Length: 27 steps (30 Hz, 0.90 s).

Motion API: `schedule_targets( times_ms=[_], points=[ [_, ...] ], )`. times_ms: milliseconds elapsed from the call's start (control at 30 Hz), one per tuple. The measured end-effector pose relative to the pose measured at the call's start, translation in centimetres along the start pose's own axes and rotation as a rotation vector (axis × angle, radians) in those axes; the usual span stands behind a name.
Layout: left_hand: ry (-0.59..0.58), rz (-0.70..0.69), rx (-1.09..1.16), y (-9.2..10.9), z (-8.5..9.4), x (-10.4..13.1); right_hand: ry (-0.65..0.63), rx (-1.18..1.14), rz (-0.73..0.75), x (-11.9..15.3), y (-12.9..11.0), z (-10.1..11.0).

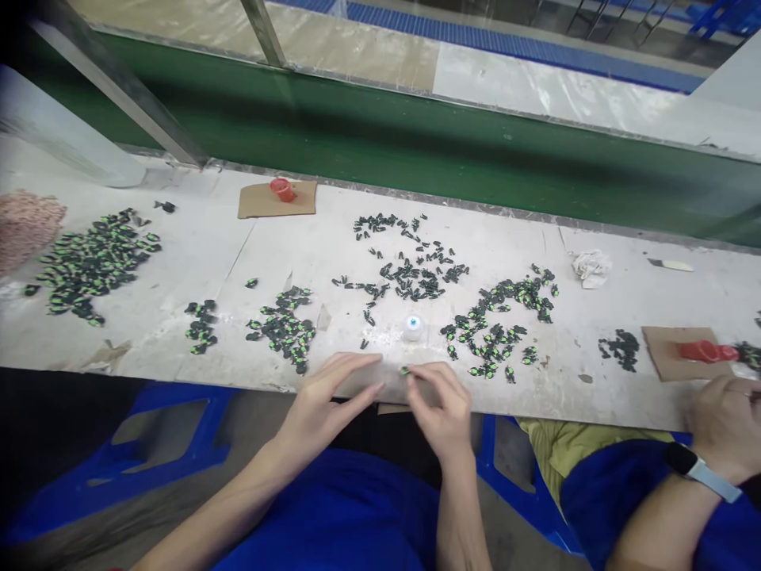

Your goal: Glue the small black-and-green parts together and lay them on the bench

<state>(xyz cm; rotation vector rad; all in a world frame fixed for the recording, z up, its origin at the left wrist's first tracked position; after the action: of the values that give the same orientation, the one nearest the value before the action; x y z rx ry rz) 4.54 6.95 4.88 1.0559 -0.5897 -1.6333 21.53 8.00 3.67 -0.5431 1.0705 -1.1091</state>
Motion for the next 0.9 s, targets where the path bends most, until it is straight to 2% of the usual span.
schedule_targets(
  times_ms=[100, 167, 233, 300, 433, 533, 600, 733, 800, 900],
  points=[
    [0.096, -0.007, -0.239, -1.7, 2.5, -0.3, 0.239, 0.214, -0.042, -0.5, 1.5, 4.0],
    [0.169, 0.050, -0.427, -3.3, 4.6, -0.3, 0.317, 0.330, -0.029, -1.0, 1.7, 5.2],
    [0.204, 0.095, -0.576, -4.7, 5.9, -0.3, 0.304, 0.397, 0.019, -1.8, 1.4, 4.7],
    [0.198, 0.112, -0.673, -5.6, 6.3, -0.3, 0.239, 0.429, 0.061, -2.6, 1.2, 3.1],
    [0.171, 0.122, -0.740, -6.8, 5.9, -0.4, 0.077, 0.445, 0.031, -4.0, 2.0, -1.0],
    [0.175, 0.088, -0.727, -7.0, 5.7, -0.7, -0.002, 0.370, -0.017, -4.5, 2.5, -2.6],
    [0.164, 0.026, -0.664, -6.6, 5.4, -1.0, -0.005, 0.249, -0.078, -4.4, 2.5, -2.6],
    [0.070, -0.099, -0.395, -5.0, 3.8, -1.1, 0.003, -0.081, -0.329, -3.2, 3.5, -2.2],
    [0.007, -0.121, -0.300, -4.4, 2.7, -0.9, 0.016, -0.198, -0.393, -2.3, 3.7, -2.0],
    [-0.041, -0.096, -0.235, -4.3, 1.8, -0.6, 0.104, -0.333, -0.435, -1.1, 4.4, -1.5]
  ],
)
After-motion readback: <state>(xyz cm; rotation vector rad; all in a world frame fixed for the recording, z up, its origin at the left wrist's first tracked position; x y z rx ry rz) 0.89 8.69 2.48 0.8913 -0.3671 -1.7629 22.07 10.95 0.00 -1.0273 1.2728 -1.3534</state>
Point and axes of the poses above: each hand's wrist, its own x-axis away from the middle knuckle, its own z-axis out of the back of the hand, y = z × x, the point moved 9 cm from there along -x, towards the middle knuckle, and after that the axes turned 3 degrees about y, right-handed, at the moved point
